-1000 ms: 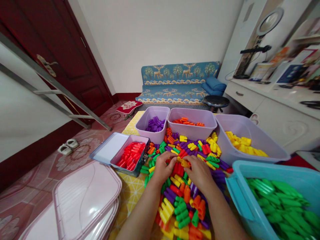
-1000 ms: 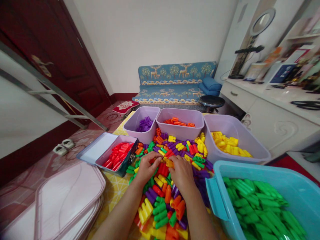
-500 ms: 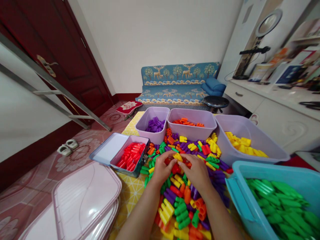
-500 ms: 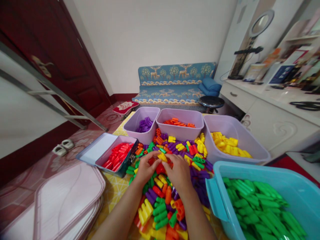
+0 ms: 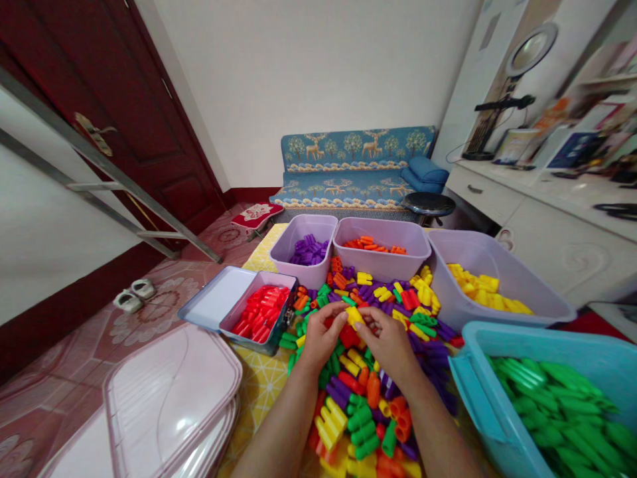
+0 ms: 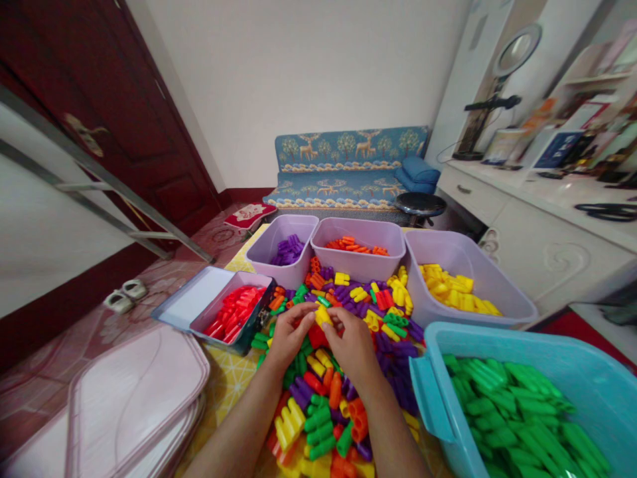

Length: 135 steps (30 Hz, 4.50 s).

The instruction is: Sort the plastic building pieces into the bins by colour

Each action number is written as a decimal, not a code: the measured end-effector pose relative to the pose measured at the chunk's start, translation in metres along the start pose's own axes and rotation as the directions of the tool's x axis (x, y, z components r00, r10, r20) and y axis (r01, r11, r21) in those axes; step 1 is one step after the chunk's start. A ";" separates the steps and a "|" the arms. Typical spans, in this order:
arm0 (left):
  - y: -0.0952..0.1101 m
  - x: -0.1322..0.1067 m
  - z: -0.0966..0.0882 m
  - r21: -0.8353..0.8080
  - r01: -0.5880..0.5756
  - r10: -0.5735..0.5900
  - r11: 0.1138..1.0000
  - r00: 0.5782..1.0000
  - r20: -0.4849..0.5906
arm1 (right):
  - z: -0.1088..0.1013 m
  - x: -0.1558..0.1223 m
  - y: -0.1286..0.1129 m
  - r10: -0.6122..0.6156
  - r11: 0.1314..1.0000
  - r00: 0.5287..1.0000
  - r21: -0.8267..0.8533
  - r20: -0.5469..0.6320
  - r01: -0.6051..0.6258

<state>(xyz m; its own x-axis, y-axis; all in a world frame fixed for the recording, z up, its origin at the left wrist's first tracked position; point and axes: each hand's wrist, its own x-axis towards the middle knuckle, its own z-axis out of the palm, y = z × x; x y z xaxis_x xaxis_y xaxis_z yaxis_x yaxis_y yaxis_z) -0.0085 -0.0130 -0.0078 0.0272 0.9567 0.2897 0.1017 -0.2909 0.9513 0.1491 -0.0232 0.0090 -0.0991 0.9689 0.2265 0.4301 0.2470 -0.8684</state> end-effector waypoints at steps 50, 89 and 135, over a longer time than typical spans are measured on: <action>0.002 0.000 -0.001 0.100 -0.047 0.057 0.994 0.994 -0.093 | -0.016 0.004 0.015 0.097 0.994 0.919 -0.002 -0.383 -0.106; 0.024 0.013 -0.043 -0.640 0.111 -0.300 0.761 0.934 -0.194 | 0.003 0.004 0.011 0.071 0.997 0.996 0.040 -0.049 -0.069; 0.036 -0.001 -0.010 0.417 -0.418 0.497 0.807 0.862 -0.098 | -0.002 0.005 0.017 0.092 0.991 0.996 0.094 -0.017 -0.090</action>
<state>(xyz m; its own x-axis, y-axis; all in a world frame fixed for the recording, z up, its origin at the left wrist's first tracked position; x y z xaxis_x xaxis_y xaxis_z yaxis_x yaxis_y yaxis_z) -0.0149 -0.0243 0.0271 -0.0232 0.6800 0.7329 0.4859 -0.6330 0.6027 0.1582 -0.0138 -0.0039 -0.0438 0.9873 0.1527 0.3510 0.1584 -0.9229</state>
